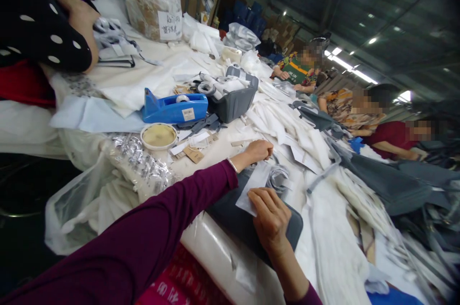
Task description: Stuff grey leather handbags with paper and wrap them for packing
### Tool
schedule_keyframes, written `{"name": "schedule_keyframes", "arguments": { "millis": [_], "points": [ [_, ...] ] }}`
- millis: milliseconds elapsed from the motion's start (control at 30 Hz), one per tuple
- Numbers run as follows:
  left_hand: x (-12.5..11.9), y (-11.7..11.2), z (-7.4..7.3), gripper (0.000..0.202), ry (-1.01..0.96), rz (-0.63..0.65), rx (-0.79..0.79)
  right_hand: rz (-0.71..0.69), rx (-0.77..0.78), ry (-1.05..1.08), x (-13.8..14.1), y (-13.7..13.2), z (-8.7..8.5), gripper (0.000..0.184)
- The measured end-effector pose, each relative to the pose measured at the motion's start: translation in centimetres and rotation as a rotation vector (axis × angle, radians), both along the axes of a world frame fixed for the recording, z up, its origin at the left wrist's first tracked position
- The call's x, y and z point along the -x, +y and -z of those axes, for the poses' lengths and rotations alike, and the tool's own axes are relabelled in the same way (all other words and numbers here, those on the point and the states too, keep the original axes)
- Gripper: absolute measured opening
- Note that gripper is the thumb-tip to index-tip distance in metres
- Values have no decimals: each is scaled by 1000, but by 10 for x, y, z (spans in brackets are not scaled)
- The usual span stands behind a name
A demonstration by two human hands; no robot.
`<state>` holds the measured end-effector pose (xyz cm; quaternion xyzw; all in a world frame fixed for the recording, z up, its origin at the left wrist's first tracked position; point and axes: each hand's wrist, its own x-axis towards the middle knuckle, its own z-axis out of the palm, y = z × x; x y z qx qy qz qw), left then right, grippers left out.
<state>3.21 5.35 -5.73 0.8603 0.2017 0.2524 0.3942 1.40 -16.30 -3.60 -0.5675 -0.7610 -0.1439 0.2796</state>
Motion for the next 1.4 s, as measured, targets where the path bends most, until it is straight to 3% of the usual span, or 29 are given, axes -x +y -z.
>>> {"name": "schedule_keyframes", "arguments": {
  "millis": [267,500,667,833,967,1067,1133,1233,1333,1400],
  "points": [
    [-3,0,-1,24,8,0,25,-40,87,8,15,-24,12,29],
    [-5,-1,1,22,-20,-27,44,95,149,11,22,-31,24,24],
    [-1,-7,-14,24,-63,-19,-9,155,123,14,28,-33,31,26],
    [44,-45,-23,29,-126,154,-246,171,115,-18,30,-38,34,27],
    [99,-78,-3,31,-67,353,-417,181,127,-2,27,-40,37,30],
    [125,-86,13,33,-102,457,-518,143,134,117,25,-44,39,33],
    [132,-86,19,35,-121,506,-595,148,110,258,26,-55,38,33],
    [133,-83,20,42,-106,556,-690,295,30,420,36,-89,37,32],
    [134,-83,18,47,-76,571,-743,387,68,383,56,-131,42,38],
    [136,-84,18,48,-52,562,-756,385,164,311,71,-153,50,53]
  ]
}}
